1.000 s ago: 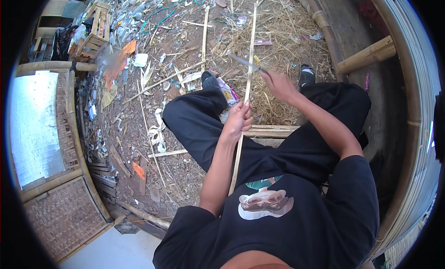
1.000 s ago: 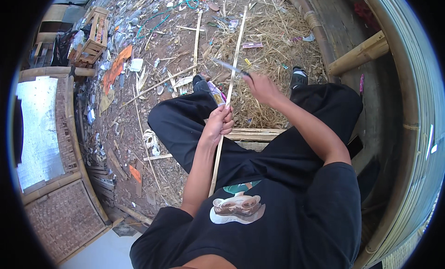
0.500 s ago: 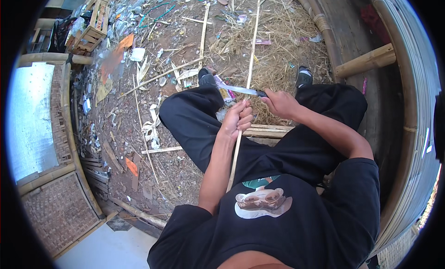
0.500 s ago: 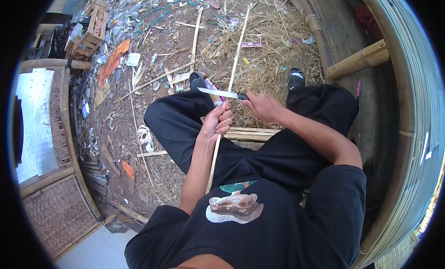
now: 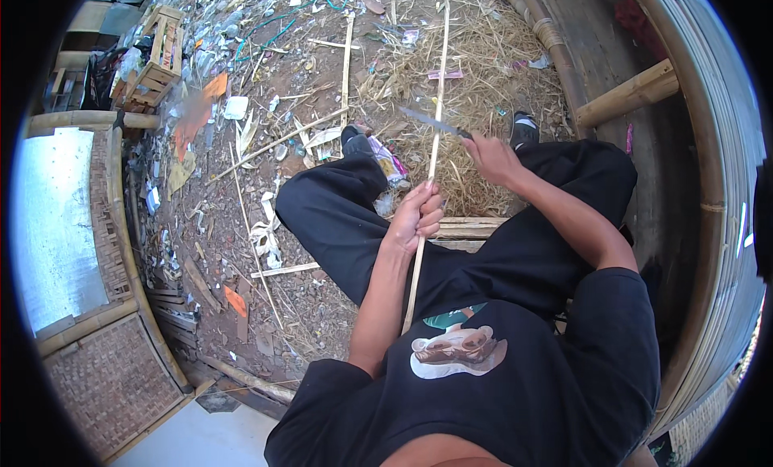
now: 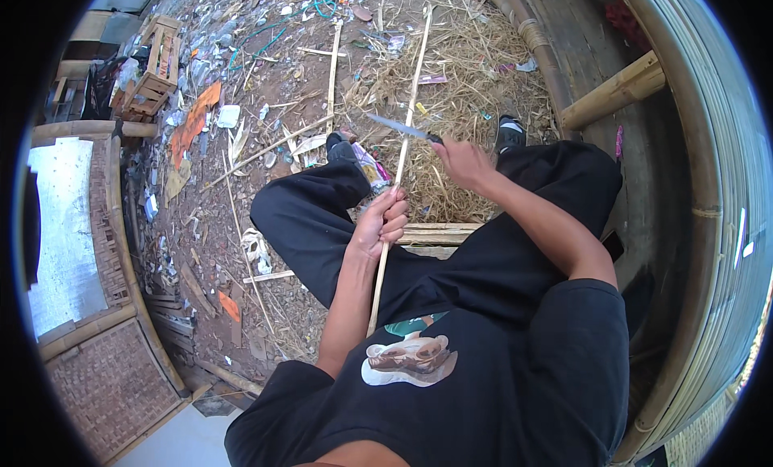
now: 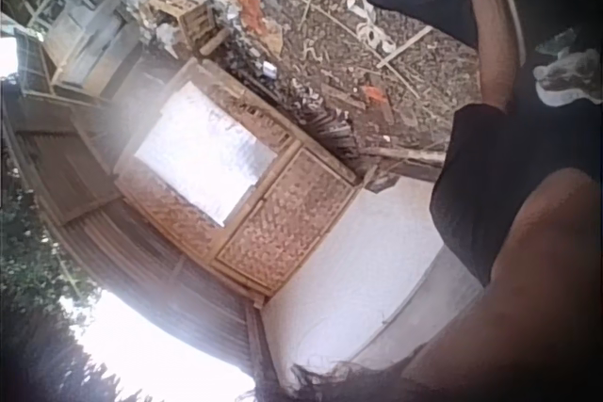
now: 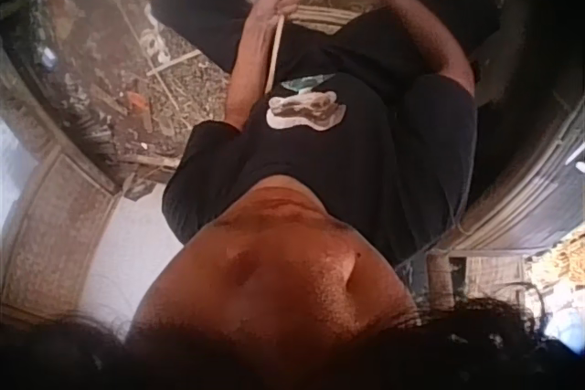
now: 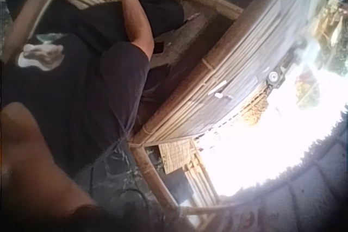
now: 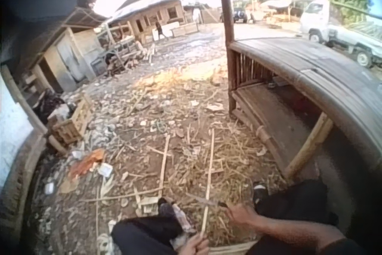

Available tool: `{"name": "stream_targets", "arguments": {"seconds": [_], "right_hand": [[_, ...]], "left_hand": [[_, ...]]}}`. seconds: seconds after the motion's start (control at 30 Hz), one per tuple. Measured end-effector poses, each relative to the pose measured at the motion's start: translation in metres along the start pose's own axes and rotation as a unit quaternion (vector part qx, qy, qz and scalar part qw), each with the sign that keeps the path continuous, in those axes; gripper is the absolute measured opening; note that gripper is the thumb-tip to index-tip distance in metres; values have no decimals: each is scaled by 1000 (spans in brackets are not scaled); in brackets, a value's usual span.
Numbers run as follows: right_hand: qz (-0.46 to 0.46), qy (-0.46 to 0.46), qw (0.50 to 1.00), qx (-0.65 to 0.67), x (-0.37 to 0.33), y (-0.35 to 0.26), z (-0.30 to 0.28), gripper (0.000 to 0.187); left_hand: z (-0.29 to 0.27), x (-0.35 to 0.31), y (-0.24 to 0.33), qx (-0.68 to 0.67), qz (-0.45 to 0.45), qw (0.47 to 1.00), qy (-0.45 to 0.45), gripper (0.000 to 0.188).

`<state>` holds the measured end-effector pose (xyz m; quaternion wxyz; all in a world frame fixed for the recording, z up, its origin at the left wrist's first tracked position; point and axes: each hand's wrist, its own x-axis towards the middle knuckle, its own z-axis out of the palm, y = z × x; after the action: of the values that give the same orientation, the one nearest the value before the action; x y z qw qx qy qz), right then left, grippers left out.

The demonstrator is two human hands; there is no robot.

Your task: The person carves and whittles a thin bamboo stick using a knife. They hold the stick in one hand and pull the knife across the surface to remove shavings.

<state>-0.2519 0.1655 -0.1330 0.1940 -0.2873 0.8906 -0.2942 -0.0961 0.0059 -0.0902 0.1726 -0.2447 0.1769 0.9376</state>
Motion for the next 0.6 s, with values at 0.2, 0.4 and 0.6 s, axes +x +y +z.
{"name": "stream_targets", "arguments": {"seconds": [0.2, 0.4, 0.6], "right_hand": [[-147, -41, 988, 0, -22, 0, 10, 35], [19, 55, 992, -109, 29, 55, -3, 36], [75, 46, 991, 100, 14, 16, 21, 44]], "left_hand": [[0, 0, 9, 27, 16, 999, 11, 17], [-2, -14, -4, 5, -9, 1000, -8, 13], [-6, -6, 5, 5, -6, 1000, -29, 12]]}}
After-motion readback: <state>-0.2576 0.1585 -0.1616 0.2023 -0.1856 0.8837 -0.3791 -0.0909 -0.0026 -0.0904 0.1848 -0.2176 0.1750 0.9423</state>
